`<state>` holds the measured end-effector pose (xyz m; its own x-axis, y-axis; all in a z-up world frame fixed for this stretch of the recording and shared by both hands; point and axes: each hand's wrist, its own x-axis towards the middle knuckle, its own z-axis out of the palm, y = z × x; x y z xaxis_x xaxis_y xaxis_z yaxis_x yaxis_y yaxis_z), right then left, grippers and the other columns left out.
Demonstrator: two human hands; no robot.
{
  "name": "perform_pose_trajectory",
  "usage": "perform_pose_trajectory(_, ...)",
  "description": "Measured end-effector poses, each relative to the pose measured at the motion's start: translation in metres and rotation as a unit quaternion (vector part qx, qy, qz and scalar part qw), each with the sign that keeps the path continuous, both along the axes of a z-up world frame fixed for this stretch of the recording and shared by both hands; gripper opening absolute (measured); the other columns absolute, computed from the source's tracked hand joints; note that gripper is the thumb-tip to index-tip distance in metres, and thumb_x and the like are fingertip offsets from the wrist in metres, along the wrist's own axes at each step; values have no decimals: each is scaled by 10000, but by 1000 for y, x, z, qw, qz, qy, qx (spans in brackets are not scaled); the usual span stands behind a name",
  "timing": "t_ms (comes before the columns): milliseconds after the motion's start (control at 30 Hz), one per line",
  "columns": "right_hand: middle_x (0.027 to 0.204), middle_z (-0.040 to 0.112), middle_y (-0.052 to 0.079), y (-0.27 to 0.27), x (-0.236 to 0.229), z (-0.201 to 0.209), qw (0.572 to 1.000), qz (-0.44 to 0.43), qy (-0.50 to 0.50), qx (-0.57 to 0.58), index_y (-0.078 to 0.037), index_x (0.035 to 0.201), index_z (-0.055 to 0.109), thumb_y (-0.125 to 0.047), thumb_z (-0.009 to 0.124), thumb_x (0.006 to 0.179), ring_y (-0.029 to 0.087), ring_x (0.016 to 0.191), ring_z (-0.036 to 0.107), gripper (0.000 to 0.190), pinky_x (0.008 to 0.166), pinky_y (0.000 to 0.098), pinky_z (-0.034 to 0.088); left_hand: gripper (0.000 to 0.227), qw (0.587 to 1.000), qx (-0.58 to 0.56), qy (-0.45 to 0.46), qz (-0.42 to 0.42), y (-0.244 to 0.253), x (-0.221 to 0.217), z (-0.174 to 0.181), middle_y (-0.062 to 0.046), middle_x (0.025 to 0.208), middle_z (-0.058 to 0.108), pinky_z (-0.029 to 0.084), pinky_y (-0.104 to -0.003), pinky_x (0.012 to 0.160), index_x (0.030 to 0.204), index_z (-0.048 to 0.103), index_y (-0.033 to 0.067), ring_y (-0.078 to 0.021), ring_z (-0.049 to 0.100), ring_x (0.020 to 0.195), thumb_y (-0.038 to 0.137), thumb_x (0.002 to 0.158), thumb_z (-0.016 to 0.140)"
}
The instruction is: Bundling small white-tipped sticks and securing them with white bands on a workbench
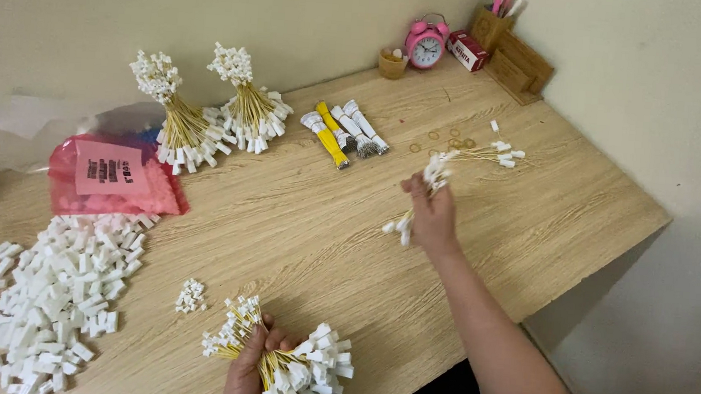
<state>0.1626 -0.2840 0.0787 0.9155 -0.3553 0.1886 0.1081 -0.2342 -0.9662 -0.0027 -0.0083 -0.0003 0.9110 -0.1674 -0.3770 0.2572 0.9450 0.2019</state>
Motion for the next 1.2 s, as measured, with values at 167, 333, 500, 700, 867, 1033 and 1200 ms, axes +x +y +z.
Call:
perform_pose_trajectory(167, 991, 705, 100, 5, 11, -30, 999, 1, 3, 53, -74, 1058, 585, -280, 514, 973, 179, 912, 668, 233, 756, 332, 512, 194, 999, -49, -15, -4, 0, -2, 8, 42, 708, 450, 422, -360, 775, 1058, 584, 145, -164, 485, 703, 262, 903, 592)
perform_pose_trajectory(333, 898, 635, 45, 10, 9, -37, 985, 34, -150, 79, -62, 912, 643, -263, 499, 1006, 174, 898, 654, 264, 874, 354, 541, 176, 999, -48, -19, -18, 1, -2, 4, 36, 714, 443, 447, -377, 761, 1046, 590, 150, -170, 502, 703, 261, 909, 586)
perform_pose_trajectory(500, 679, 570, 20, 22, -4, -49, 997, -9, -17, 78, -95, 851, 624, -393, 488, 987, 144, 703, 582, 355, 753, 339, 483, 203, 999, -46, 25, -15, 1, -3, 9, 41, 698, 432, 422, -329, 735, 1054, 578, 147, -153, 474, 692, 282, 904, 600)
perform_pose_trajectory(700, 631, 494, 18, 39, -22, 6, 981, 71, -56, 170, -65, 1051, 500, -284, 430, 1024, 135, 530, 485, 232, 523, 290, 428, 177, 999, -25, 12, -41, 7, 0, 9, 26, 705, 469, 495, -339, 694, 1055, 586, 139, -174, 554, 699, 242, 912, 590)
perform_pose_trajectory(867, 687, 563, 47, 32, -25, -2, 972, 221, 31, 66, -64, 932, 585, -233, 473, 1005, 134, 624, 534, 216, 620, 272, 446, 159, 994, 92, 8, -54, 11, 9, 50, -30, 656, 484, 483, -319, 579, 1007, 588, 68, -204, 555, 627, 173, 891, 617)
perform_pose_trajectory(1033, 976, 698, -4, 39, -45, 41, 911, 355, 104, -184, -137, 1073, 648, -197, 485, 968, 106, 892, 662, 203, 844, 263, 484, 209, 956, 279, -72, -52, 28, 19, 127, -137, 693, 564, 534, -366, 694, 1025, 592, -88, -259, 603, 667, 46, 868, 624)
perform_pose_trajectory(1200, 861, 644, 125, 78, -71, 63, 755, 393, -6, -525, -96, 931, 567, -150, 501, 877, 340, 917, 643, 101, 806, 469, 495, 247, 840, 509, -160, -98, 9, 31, 125, -83, 614, 660, 511, -329, 645, 685, 732, 13, -174, 591, 594, 193, 853, 721)
